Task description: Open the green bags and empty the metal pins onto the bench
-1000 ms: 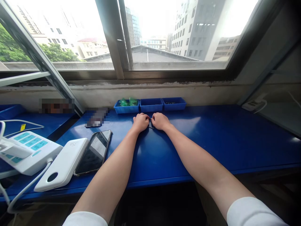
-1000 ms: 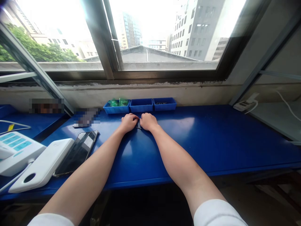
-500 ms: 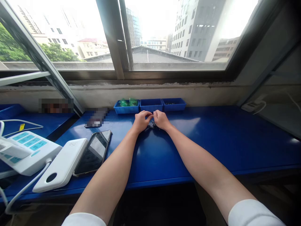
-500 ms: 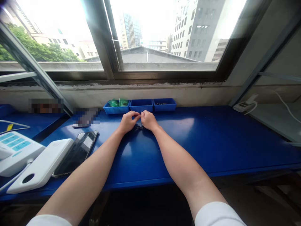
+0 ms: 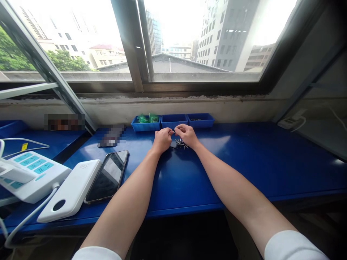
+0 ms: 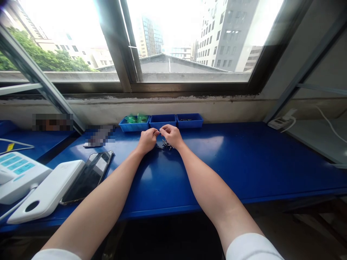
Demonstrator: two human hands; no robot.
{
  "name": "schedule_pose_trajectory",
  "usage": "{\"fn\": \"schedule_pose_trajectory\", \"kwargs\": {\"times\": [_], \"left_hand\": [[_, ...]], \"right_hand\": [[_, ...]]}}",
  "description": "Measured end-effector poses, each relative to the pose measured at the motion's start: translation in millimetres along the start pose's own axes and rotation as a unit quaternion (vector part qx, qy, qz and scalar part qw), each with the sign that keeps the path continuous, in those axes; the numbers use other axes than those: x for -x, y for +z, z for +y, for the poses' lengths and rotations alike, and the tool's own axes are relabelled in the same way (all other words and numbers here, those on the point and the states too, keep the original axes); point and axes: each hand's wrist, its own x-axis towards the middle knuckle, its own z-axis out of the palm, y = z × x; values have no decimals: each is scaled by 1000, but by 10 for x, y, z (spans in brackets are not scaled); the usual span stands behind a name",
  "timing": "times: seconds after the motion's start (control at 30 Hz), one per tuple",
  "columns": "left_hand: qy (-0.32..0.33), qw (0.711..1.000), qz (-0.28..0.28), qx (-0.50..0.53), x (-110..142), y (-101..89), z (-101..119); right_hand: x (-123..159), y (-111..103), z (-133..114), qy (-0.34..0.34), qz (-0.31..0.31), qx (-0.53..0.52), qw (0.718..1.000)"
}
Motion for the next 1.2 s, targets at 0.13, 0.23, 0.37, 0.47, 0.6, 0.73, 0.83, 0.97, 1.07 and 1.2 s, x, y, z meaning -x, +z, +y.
{"fn": "schedule_pose_trajectory", "kwargs": {"times": [0.13,0.23,0.37,0.47,0.6,0.73,0.83,0.97,1.07,1.2], "left_hand": [[-14,999,2,30,-6,15,-26],[-24,998,21,62,-16,25,-35],[-57,992,73,81,-30,4,-76],[-80,992,70,74,-34,-13,-124],[-84,994,44,46,-38,1,-168],[-85,996,-6,14,-38,-2,-170],[-64,995,-68,20,-19,-49,-148],[-34,987,-150,47,18,-90,-120],[-60,988,-131,49,20,-70,-121],[-142,988,-60,21,-15,-38,-141]], "right_hand": [[-13,-37,18,14,-36,-108,993],[-37,-65,28,33,-12,-107,994],[-108,-110,32,36,60,-3,998],[-207,-155,2,13,83,140,987],[-406,-184,-77,-12,58,331,942],[-590,-148,-133,6,-4,453,892],[-611,-127,-144,18,-38,480,876],[-406,-221,-153,-33,-20,432,901],[-113,-363,-186,-2,-51,430,901],[260,-436,-246,31,-123,504,855]]}}
